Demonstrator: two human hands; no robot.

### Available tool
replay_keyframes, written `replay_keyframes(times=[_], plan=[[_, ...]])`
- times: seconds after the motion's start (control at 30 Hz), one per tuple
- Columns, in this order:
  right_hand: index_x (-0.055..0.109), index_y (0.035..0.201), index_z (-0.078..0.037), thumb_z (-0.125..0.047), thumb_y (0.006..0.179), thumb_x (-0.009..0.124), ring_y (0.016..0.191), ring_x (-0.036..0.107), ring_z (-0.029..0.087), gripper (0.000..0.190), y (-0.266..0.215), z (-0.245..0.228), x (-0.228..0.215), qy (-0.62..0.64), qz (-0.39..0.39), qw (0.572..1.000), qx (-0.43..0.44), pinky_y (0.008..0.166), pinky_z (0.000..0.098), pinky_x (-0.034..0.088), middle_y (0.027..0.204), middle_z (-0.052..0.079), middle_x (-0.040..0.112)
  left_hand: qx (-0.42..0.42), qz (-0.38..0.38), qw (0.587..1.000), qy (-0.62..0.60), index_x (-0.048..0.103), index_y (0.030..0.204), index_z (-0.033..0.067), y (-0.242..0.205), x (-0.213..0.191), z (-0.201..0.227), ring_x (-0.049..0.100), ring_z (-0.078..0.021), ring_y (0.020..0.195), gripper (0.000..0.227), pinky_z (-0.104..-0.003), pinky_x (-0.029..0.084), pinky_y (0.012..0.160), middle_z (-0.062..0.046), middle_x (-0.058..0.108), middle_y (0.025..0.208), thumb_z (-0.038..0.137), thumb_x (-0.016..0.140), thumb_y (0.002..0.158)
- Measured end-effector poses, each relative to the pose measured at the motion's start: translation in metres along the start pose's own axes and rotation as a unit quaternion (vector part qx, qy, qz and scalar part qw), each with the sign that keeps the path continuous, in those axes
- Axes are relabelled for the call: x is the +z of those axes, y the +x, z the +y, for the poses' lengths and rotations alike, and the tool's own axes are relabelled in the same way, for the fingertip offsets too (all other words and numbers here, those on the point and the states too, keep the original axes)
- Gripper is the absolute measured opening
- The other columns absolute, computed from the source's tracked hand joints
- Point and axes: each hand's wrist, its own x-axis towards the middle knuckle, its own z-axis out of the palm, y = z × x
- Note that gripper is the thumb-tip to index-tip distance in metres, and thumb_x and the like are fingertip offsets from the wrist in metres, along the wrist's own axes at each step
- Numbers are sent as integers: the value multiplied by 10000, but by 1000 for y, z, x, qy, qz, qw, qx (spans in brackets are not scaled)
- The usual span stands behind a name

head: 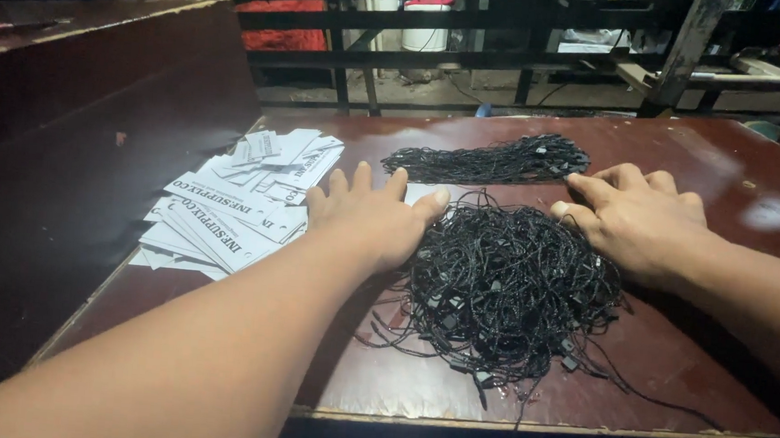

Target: The person repeatedly picks up tangled black cables from a pile on a table, untangles them by hand, and places them into a separate pile. The action is continuous throughout the clip.

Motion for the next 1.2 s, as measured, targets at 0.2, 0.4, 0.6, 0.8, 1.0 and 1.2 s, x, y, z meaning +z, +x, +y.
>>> replay_keyframes(times=[0.2, 0.4, 0.6, 0.8, 1.0, 1.2], plan=[[332, 1574, -402, -668, 960, 311, 1442, 375, 385, 669, -6, -4, -4, 53, 10, 999, 3, 1130, 621, 368, 1601, 16, 368, -8, -1, 1000, -1, 114, 1662, 341, 0, 1, 1, 14, -372, 1603, 803, -571, 53, 1256, -79, 23, 1746, 707, 143, 948], [307, 1576, -402, -670, 948, 327, 1429, 399, 397, 683, -5, 0, 0, 50, 19, 999, -2, 1114, 632, 385, 1604, 4, 372, 9, 55, 997, -51, 181, 1648, 307, 8, 8, -7, 145, -376, 1562, 831, -568, 131, 1229, -93, 187, 1702, 723, 148, 930], [526, 1476, -228, -491, 967, 444, 1326, 532, 332, 579, -1, 18, 15, 200, 118, 970, -68, 1123, 449, 367, 1394, 150, 599, 77, 138, 972, -172, 347, 1600, 203, 12, 17, -28, 374, -300, 1480, 855, -528, 281, 1159, -100, 422, 1598, 695, 218, 914], [842, 1051, -305, -423, 862, 659, 882, 772, 133, 288, -29, 9, 10, 201, 143, 952, -182, 834, 299, 553, 953, -71, 788, 236, 178, 941, -166, 580, 1461, 188, 15, 34, -37, 436, -299, 1420, 715, -526, 329, 1129, -139, 522, 1512, 624, 400, 924], [746, 864, -234, -419, 874, 644, 790, 733, 122, 211, -27, 10, 13, 204, 119, 956, -174, 752, 284, 535, 826, -72, 800, 209, 120, 967, -79, 653, 1384, 233, 4, 26, -29, 535, -271, 1323, 741, -487, 367, 1083, -61, 611, 1422, 708, 396, 877], [760, 924, -224, -413, 917, 627, 810, 740, 115, 231, -43, 1, 1, 255, 95, 953, -134, 781, 273, 536, 859, -60, 836, 194, 124, 967, -113, 662, 1358, 182, 2, 23, -30, 594, -294, 1277, 713, -518, 434, 1045, -52, 660, 1389, 665, 403, 902]])
